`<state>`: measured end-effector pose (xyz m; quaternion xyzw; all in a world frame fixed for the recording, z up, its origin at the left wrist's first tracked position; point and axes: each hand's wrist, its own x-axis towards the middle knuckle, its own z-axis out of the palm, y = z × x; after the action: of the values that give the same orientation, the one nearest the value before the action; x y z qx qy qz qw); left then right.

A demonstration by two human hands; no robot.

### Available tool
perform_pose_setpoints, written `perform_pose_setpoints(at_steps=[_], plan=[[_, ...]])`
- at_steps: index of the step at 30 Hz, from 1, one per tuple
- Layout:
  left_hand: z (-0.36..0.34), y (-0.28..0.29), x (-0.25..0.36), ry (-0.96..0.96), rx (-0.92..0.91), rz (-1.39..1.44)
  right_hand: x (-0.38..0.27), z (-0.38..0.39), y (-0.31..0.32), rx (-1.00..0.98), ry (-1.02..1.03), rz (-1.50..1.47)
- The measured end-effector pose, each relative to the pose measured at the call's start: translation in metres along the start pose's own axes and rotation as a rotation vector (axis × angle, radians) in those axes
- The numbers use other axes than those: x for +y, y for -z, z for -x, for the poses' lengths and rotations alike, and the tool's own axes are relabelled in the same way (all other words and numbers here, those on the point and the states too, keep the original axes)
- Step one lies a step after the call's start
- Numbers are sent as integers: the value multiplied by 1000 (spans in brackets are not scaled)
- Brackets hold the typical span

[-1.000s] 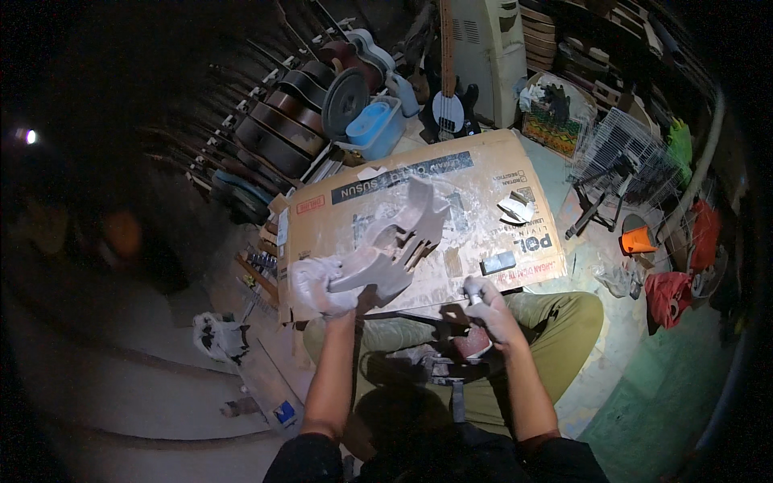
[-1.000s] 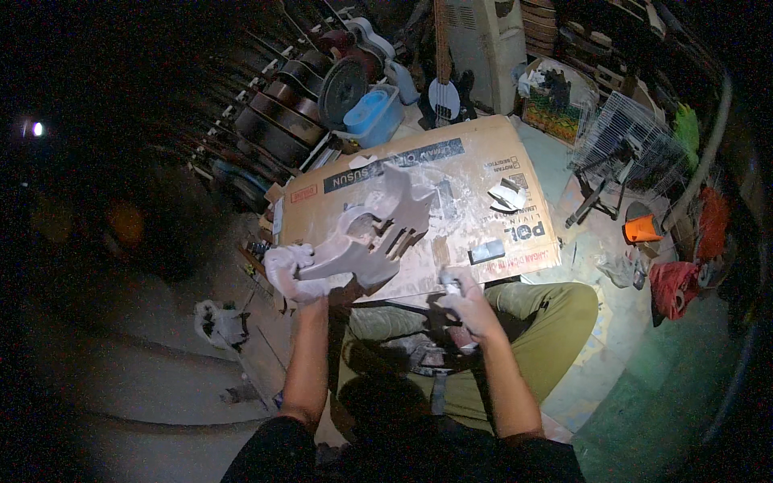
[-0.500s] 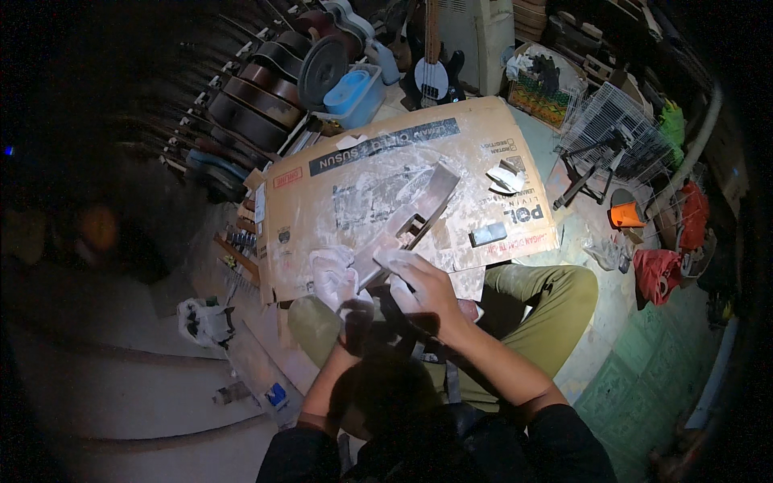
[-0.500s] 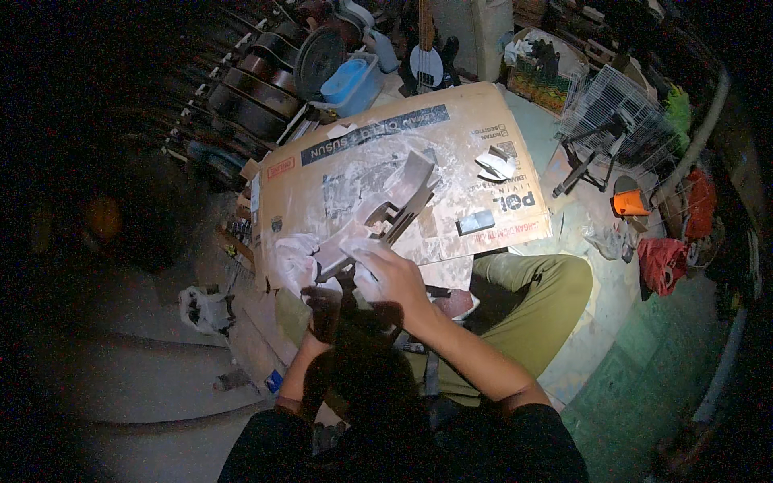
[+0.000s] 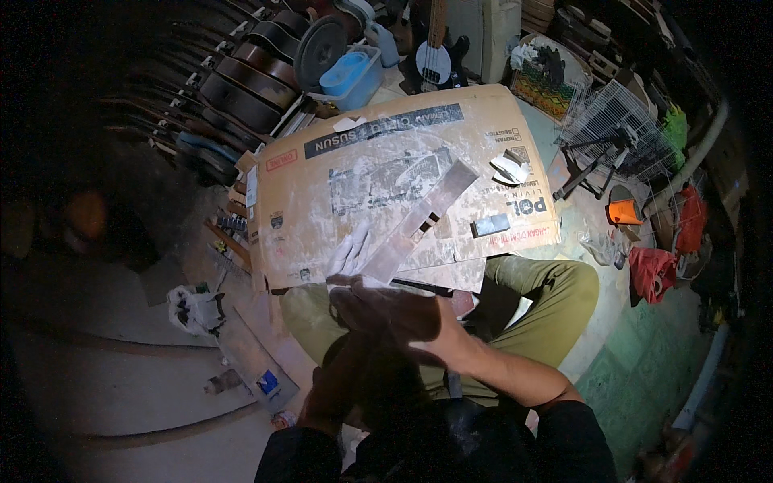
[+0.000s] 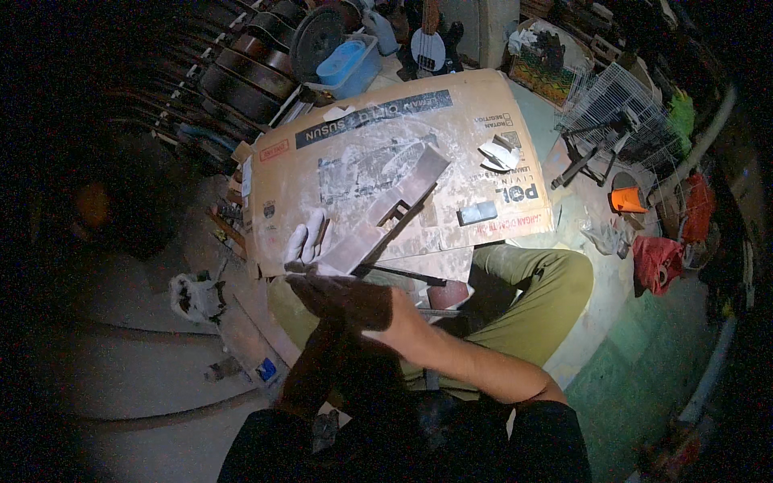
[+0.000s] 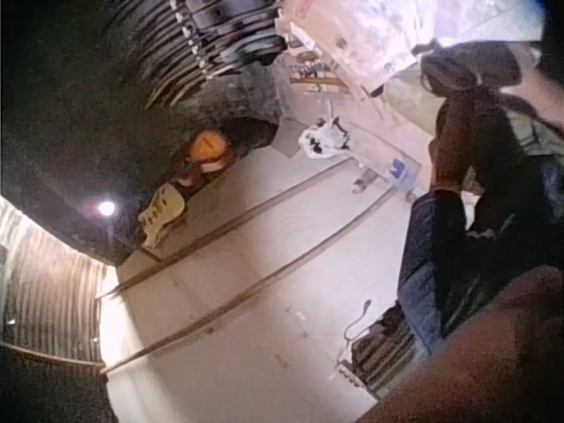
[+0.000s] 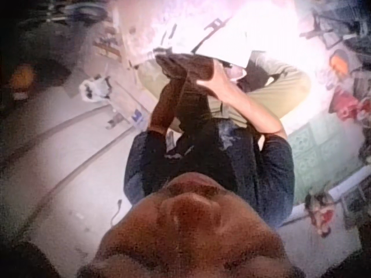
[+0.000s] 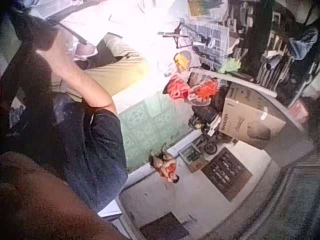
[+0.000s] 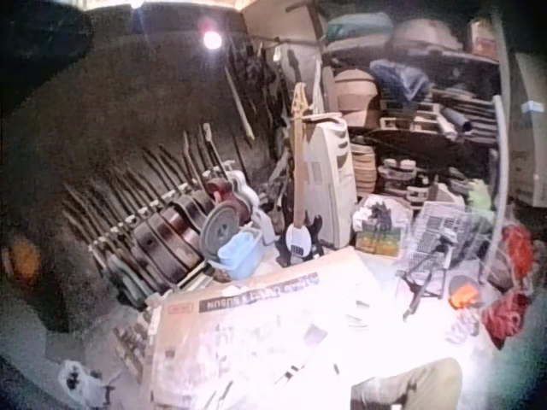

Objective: The person sands the surface and edges of a wooden electric guitar body using a sanding block, turning the body over and around to reach different sections.

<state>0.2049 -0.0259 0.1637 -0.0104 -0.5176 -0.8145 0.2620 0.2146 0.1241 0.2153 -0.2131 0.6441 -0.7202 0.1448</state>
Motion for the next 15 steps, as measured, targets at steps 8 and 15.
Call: perform_pose_setpoints(at_steps=[8,15], plan=[[-2,1,-3,-3,3,26,14,-10,8,-123,95,319],[-6,-11,-11,-251,0,-404,-9,-5,10,-203,13,80]])
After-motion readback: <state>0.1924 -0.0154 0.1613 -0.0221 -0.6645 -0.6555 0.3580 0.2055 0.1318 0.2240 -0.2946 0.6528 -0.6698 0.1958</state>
